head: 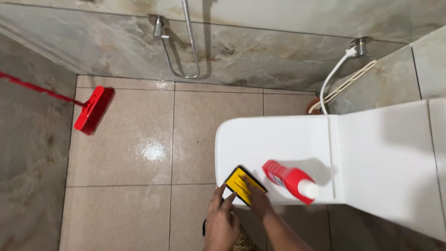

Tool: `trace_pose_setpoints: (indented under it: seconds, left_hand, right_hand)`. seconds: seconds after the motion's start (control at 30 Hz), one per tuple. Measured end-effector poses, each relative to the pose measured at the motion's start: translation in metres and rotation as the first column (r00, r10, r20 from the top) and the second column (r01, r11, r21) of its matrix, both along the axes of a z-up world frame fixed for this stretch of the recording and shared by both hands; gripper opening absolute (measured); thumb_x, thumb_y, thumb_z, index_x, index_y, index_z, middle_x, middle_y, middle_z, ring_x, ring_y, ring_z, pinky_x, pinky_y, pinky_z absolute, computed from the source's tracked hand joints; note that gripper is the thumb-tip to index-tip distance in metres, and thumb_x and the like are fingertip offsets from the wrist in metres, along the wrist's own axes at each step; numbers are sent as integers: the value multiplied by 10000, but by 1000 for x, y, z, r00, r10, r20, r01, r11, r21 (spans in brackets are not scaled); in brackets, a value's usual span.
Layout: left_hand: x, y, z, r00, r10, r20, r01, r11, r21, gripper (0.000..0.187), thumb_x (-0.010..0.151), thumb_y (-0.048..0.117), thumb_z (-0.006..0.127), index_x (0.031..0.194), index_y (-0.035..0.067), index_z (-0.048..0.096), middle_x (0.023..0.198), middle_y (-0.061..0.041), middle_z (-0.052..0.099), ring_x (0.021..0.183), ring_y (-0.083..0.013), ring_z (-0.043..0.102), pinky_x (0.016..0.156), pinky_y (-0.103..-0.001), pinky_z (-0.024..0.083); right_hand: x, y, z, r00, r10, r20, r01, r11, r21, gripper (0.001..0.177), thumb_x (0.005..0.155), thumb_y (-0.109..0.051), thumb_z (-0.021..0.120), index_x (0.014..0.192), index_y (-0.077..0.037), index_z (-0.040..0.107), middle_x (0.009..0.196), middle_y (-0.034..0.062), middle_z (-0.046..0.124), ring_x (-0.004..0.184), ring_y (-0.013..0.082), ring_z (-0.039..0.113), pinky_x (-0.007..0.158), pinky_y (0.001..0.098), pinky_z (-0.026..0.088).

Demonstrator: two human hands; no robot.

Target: The person scrubs the toilet seat, lid, and tank with a yellow sponge. They move a red cleaning solution bottle to access different areas and continue scrubbing the base and sides of the toilet.

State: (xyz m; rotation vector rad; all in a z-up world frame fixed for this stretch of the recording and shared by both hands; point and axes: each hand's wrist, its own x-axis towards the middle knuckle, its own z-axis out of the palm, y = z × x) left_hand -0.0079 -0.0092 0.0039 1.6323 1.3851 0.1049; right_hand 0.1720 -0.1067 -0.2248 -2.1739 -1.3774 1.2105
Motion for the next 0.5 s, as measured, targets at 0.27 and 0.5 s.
trace_pose_setpoints:
  seconds: [0.27, 0.5]
  left_hand:
    - [-49, -70, 36, 994, -22, -107, 11, 994, -106, 650, 796, -56, 587, 1411, 153, 623, 1658, -83, 327, 1524, -336, 247, 1173, -443, 382]
    - [-35, -101, 62, 981, -147, -123, 129, 981, -144, 693, 800, -81, 556, 1435, 193, 594, 1636, -29, 300, 1549, -283, 214, 1193, -421, 387]
  right_hand:
    - [60, -127, 25, 972, 23, 235, 31, 974, -224, 781, 942, -89, 590, 1584, -396, 267, 1200, 206, 636, 1104, 392, 640, 960, 467, 529]
    - [102, -185, 63, 907, -170, 385, 254, 950, -181, 714, 931, -130, 630, 1555, -341, 356, 1217, 200, 643, 1111, 403, 634, 962, 490, 515]
